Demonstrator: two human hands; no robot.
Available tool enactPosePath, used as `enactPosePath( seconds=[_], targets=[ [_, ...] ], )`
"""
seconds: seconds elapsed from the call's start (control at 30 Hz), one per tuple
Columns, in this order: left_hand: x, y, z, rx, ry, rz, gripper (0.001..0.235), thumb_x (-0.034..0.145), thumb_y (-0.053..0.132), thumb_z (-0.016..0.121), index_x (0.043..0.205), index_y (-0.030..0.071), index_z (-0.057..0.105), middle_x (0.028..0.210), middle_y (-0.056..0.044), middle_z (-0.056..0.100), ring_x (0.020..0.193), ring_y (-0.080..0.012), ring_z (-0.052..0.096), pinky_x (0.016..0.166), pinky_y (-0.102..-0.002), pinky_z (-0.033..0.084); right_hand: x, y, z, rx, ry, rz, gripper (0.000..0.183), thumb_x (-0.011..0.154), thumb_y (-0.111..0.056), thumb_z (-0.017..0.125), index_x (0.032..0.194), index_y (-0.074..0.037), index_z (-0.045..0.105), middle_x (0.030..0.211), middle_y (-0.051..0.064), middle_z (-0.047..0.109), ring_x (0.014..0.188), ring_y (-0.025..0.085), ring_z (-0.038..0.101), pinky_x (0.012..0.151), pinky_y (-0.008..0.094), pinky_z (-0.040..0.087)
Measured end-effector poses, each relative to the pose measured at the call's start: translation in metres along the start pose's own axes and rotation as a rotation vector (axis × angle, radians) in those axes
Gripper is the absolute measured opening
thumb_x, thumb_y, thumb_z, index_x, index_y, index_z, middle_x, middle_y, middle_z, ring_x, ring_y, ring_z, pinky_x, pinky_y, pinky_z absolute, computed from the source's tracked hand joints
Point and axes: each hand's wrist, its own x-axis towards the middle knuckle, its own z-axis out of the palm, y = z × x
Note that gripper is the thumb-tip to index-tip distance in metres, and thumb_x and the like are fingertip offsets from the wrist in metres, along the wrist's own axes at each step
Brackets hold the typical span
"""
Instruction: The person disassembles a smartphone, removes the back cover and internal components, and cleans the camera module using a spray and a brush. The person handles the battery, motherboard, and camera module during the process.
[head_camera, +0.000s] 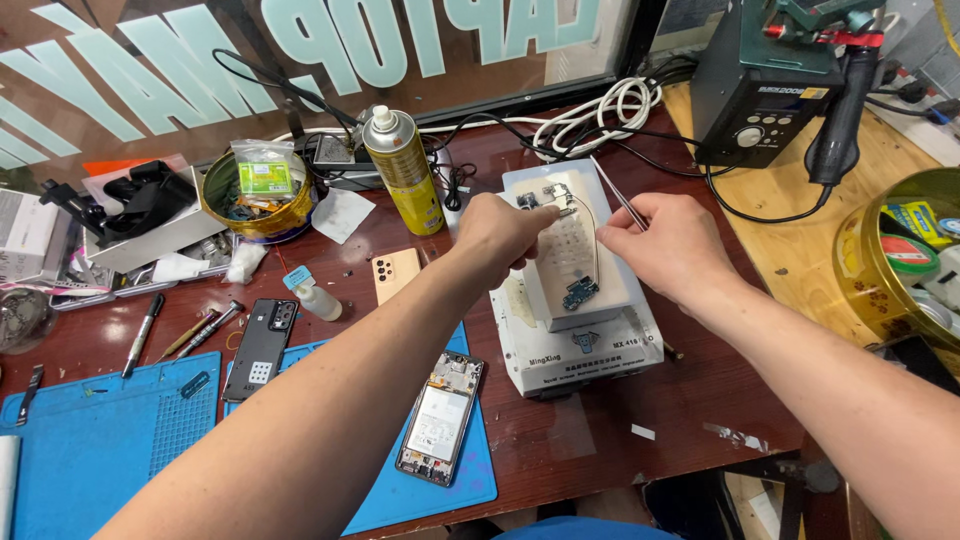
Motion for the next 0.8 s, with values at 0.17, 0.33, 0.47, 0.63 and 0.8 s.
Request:
enactPosePath(
  seconds=[0.17, 0.33, 0.47, 0.63, 0.8],
  targets=[
    [-0.009, -0.011, -0.009, 0.185, 0.076, 0.128, 0.033, 0.081, 0.025, 0.076, 0.074, -0.007, 0.075, 0.065, -0.014, 0.072, 0.053, -0.0184, 0.068, 0.05, -0.033, 0.054, -0.013, 0.006, 0.001, 0.007, -0.029, -0.043, 0.03, 0.08, -0.033, 0.081, 0.094, -0.007, 0.077, 0.079, 0.007, 0.076, 0.072, 0.018, 0.073, 0.069, 0.034, 0.057],
    [-0.043, -0.028, 0.0, 0.233, 0.022, 0.331, 0.03, 0.074, 0.027, 0.079, 0.092, 0.003, 0.076, 0.077, -0.015, 0.077, 0.069, -0.022, 0.076, 0.069, -0.036, 0.061, -0.023, 0.009, -0.005, 0.068, -0.045, -0.011, 0.027, 0.085, -0.029, 0.077, 0.1, -0.007, 0.079, 0.079, 0.008, 0.076, 0.071, 0.017, 0.07, 0.069, 0.034, 0.055],
    [-0.07, -0.036, 0.02, 0.375, -0.02, 0.413, 0.043, 0.071, 0.027, 0.083, 0.105, 0.005, 0.071, 0.09, -0.016, 0.076, 0.087, -0.0298, 0.074, 0.081, -0.043, 0.059, -0.028, 0.013, -0.003, 0.11, -0.12, -0.052, 0.027, 0.085, -0.024, 0.075, 0.108, -0.01, 0.079, 0.082, 0.005, 0.078, 0.075, 0.012, 0.071, 0.07, 0.03, 0.056],
    [-0.071, -0.036, 0.031, 0.363, 0.057, 0.408, 0.027, 0.073, 0.016, 0.077, 0.098, 0.006, 0.074, 0.09, -0.018, 0.076, 0.088, -0.0318, 0.074, 0.081, -0.044, 0.059, -0.031, 0.017, 0.004, 0.166, -0.185, -0.012, 0.029, 0.086, -0.02, 0.074, 0.113, -0.011, 0.079, 0.086, 0.006, 0.079, 0.075, 0.012, 0.069, 0.07, 0.031, 0.056],
    [-0.058, -0.038, 0.036, 0.022, -0.059, 0.277, 0.016, 0.078, 0.007, 0.075, 0.092, 0.001, 0.07, 0.081, -0.012, 0.073, 0.073, -0.0234, 0.071, 0.065, -0.037, 0.057, -0.033, 0.013, 0.0, 0.398, -0.195, 0.081, 0.031, 0.089, -0.015, 0.072, 0.12, -0.012, 0.076, 0.087, -0.002, 0.073, 0.071, 0.005, 0.06, 0.061, 0.024, 0.047]
  ],
)
